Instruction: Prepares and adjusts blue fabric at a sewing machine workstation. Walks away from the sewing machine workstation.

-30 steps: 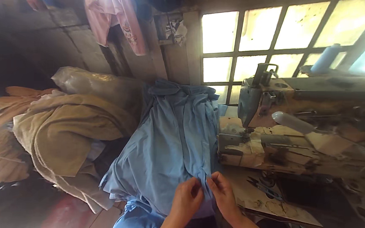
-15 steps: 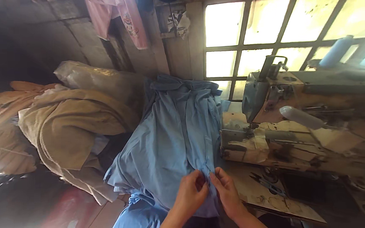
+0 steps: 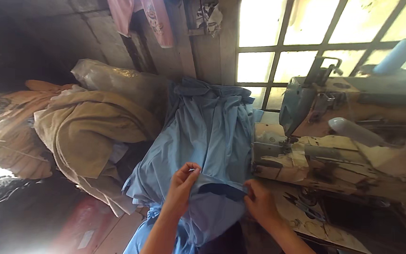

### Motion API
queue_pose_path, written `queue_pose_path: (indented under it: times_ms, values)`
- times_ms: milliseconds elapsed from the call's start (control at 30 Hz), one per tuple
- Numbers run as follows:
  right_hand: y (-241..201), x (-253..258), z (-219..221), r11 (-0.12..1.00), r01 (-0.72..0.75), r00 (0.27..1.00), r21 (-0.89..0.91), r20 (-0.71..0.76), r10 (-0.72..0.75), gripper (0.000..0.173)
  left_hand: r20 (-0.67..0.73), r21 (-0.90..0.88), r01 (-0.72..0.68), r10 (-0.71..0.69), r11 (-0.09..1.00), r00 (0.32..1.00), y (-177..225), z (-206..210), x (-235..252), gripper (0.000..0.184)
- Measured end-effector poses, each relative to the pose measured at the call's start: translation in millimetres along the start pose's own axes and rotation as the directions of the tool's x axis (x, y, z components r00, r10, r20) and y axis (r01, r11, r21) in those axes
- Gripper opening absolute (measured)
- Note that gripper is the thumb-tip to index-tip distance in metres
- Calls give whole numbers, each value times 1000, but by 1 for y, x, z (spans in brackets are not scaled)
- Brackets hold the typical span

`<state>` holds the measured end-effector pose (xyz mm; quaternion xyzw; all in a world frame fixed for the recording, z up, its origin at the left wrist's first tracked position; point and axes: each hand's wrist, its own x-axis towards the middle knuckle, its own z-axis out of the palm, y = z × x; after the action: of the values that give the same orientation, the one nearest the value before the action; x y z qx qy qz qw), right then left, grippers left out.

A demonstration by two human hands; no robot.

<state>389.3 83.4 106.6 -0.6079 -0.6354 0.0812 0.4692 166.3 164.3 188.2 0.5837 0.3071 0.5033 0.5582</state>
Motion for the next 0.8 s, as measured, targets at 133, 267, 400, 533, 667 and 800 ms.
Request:
queue_pose_path:
  times_ms: [133,267,400,533,667,800]
  values:
    - [15,8,-24,959,281,927,-47,-247,-283,11,337,695,-446,293,563,895,6,-23,-17,32]
    - [20,-3,-18,970,199,978,-136,-26,-205,14,304,915,-340,184,218,935,-27,-18,-25,21]
    - [22,-4,-4,983,102,991,-152,106,-86,26,306,909,-351,213,224,928,-46,-2,-25,30]
    - [20,-5,6,936,304,952,-176,19,-306,20,408,829,-494,321,262,855,-52,10,-25,18]
    - [17,-3,15,932,340,940,-127,49,-336,17,442,792,-527,306,307,843,-61,13,-20,14]
    - [22,-2,14,967,255,967,-13,18,-254,16,419,727,-521,311,448,853,-56,12,-14,15]
